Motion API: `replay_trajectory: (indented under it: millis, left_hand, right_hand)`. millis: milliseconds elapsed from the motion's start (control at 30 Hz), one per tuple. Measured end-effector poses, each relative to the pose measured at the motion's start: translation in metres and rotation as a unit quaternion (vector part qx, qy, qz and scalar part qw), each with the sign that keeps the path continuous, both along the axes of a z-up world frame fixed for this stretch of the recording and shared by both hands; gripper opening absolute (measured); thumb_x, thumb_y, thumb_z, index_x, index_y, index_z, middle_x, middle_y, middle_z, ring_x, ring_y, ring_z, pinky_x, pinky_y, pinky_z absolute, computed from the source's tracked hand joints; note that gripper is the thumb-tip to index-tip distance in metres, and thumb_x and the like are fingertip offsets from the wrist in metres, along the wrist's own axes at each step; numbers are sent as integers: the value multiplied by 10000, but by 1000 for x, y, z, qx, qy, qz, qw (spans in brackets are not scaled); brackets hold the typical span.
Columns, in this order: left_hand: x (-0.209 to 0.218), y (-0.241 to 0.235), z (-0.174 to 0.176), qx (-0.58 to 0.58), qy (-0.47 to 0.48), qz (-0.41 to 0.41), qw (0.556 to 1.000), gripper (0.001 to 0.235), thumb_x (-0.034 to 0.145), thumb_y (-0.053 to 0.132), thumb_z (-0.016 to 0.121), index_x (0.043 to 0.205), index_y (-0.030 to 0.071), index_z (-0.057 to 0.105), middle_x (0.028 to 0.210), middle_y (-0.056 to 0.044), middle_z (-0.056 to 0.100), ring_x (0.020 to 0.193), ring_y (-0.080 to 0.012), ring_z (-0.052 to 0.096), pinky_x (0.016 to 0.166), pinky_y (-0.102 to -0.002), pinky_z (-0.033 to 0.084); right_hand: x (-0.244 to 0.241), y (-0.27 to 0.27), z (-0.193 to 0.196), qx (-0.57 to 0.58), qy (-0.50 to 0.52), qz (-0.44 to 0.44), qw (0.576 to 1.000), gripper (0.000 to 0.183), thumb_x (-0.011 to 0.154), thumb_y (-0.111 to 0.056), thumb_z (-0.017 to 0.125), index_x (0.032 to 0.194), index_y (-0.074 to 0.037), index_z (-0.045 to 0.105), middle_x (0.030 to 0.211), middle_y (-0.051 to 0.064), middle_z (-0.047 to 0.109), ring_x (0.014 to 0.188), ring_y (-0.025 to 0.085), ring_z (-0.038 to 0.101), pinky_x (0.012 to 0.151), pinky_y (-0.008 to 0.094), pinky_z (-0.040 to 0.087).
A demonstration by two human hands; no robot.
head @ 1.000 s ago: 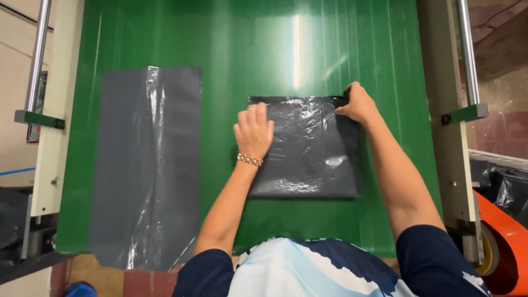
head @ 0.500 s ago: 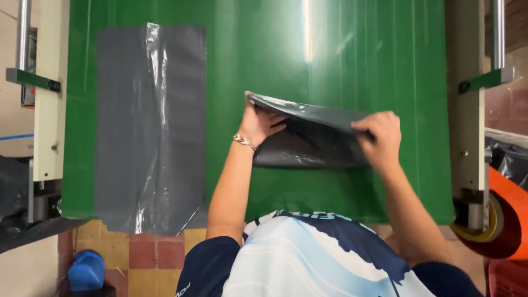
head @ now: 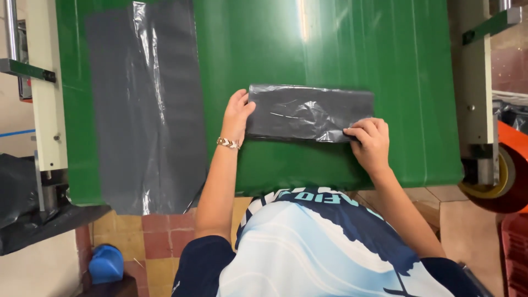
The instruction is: Folding plastic bags on a conveyor belt and placing them into a storage crate
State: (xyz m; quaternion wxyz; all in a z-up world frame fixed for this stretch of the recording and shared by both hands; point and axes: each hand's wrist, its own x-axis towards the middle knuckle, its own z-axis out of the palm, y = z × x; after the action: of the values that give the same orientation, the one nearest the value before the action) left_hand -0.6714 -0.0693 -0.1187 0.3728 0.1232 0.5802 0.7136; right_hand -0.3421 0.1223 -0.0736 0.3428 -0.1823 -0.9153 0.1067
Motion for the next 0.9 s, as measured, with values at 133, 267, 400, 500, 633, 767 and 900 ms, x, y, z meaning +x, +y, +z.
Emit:
replay_trajectory:
  millis: [133,267,400,500,633,767,900]
  left_hand:
    - [24,-31,50,-137,204,-43,968,688,837,102,798,1423,100,438,1450,-166,475,1299,-353,545,992,-429,555]
    - [34,-53,36,-181,791,-113,574,361,803,369,730,1096,206,595,1054,7,539,1045,-210,557,698,-317,527]
    - [23,-43,27,-65,905,-124,402,80,959,226,574,887,192,579,772,22,434,748,-185,492,534,-299,410]
    - [18,-23,19,-32,912,-141,384,201,920,220,559,728,209,501,698,25,416,671,-177,474,496,-310,389]
    - [59,-11,86,-165,737,-457,470,117,797,263,576,745,167,618,727,-30,677,723,-250,715,599,-378,562]
    - [84,30,108,-106,543,-584,594,256,882,407,544,942,194,672,955,-41,733,937,-294,717,793,-431,583]
    - [65,95,100,-155,190,-591,768,516,997,433,374,895,51,706,1049,-190,745,974,-269,748,813,-371,590]
  right_hand:
    - [2,-4,-6,-3,-29,-10,1000,296,706,25,781,890,-203,739,946,-33,670,939,246,615,827,383,470]
    - [-1,-11,2,22,-119,-37,992,264,709,-83,741,937,-214,727,984,-45,659,1037,213,603,906,361,461]
    - [-31,-38,53,63,-211,-7,975,573,638,-153,775,1193,-44,687,1202,133,664,1257,319,580,1099,430,423]
    - [-67,-65,52,4,-153,139,978,747,605,-77,821,1295,60,570,1316,273,580,1326,436,497,1145,515,364]
    - [-76,-91,-6,5,-145,214,966,934,583,-218,866,1390,57,483,1429,272,496,1399,442,417,1191,506,301]
    - [-48,-104,-23,-55,-164,211,962,634,598,5,799,1205,64,625,1313,234,587,1285,404,530,1161,507,375]
    - [-24,-103,20,-401,-1,237,885,720,609,194,458,1241,-47,705,1297,161,670,1308,373,546,1158,524,328]
